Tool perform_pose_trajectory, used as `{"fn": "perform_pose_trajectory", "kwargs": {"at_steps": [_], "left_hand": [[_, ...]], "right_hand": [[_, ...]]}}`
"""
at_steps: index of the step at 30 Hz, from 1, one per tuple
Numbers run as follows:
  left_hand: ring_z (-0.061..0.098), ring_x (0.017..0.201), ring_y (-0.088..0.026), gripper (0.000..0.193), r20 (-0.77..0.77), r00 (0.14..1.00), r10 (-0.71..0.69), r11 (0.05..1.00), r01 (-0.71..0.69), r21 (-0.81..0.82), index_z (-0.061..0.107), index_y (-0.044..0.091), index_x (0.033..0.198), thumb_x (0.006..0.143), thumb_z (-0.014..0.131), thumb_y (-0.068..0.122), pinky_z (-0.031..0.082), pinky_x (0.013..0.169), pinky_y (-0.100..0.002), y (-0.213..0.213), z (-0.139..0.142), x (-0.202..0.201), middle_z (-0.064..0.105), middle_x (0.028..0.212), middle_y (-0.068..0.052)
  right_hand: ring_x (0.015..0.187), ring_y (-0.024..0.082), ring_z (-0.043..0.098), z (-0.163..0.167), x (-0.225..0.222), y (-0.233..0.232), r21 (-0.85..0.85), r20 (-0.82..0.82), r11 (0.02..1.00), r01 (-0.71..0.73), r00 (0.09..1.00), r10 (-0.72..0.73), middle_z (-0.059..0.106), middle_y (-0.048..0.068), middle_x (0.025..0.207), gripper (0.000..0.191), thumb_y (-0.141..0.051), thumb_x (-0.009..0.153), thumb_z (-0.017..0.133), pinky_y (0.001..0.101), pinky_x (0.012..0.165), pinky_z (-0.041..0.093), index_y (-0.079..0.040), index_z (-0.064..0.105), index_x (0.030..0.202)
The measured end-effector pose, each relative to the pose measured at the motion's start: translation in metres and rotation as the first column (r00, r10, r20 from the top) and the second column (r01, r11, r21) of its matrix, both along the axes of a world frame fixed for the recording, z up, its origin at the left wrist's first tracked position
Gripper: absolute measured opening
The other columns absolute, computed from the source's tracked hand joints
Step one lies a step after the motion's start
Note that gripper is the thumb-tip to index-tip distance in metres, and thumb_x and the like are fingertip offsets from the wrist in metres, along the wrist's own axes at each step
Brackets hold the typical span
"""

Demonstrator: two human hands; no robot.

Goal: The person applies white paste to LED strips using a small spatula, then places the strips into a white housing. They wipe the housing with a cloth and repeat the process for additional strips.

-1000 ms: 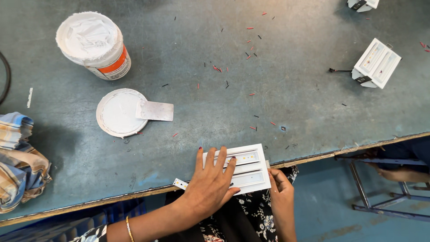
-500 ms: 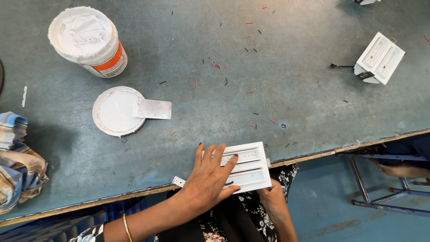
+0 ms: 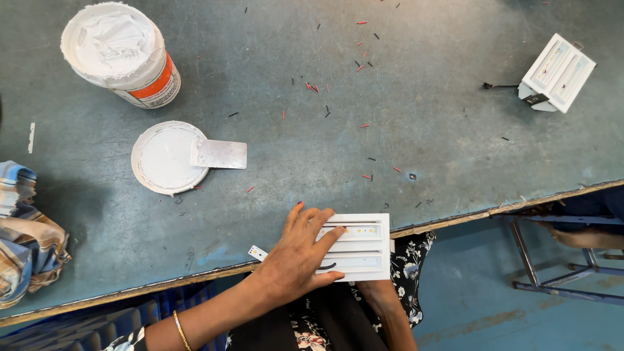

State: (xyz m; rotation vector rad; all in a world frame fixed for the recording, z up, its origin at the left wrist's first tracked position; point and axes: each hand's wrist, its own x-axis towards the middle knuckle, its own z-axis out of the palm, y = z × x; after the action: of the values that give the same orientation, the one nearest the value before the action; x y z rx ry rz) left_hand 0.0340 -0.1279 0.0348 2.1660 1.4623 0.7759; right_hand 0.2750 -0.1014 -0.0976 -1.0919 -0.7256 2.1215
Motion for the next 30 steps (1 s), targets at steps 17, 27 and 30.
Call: {"fn": "perform_pose_trajectory", "kwargs": {"at_steps": [17,27,30], "left_hand": [[0.043,0.138,-0.042,0.075,0.135,0.989,-0.055,0.998,0.053,0.018,0.059,-0.002,0.131,0.075,0.086,0.039,0.018,0.124,-0.064,0.0,-0.005,-0.011,0.047,0.142,-0.025],[0.045,0.139,-0.04,0.073,0.134,0.984,-0.114,0.993,0.108,0.046,0.058,-0.001,0.133,0.078,0.086,0.038,0.017,0.124,-0.064,-0.007,-0.01,-0.012,0.047,0.144,-0.024],[0.045,0.139,-0.039,0.072,0.131,0.985,-0.115,0.993,0.11,0.046,0.059,0.0,0.134,0.078,0.086,0.037,0.018,0.124,-0.064,-0.008,-0.012,-0.013,0.047,0.144,-0.023]], "right_hand": [[0.12,0.029,0.064,-0.002,-0.012,-0.01,0.075,-0.045,0.996,0.051,0.998,-0.048,0.062,0.019,0.134,0.053,-0.014,0.093,0.065,0.0439,0.101,0.055,0.003,0.049,0.141],[0.106,0.029,0.072,0.0,-0.022,-0.015,-0.271,-0.046,0.925,0.267,0.956,-0.289,0.064,0.022,0.127,0.049,-0.02,0.094,0.053,0.0394,0.086,0.065,0.005,0.05,0.136],[0.098,0.034,0.072,-0.005,-0.019,-0.014,-0.239,-0.458,0.961,0.137,0.857,-0.237,0.063,0.033,0.129,0.042,-0.016,0.115,0.054,0.0346,0.065,0.062,0.014,0.049,0.144]]}}
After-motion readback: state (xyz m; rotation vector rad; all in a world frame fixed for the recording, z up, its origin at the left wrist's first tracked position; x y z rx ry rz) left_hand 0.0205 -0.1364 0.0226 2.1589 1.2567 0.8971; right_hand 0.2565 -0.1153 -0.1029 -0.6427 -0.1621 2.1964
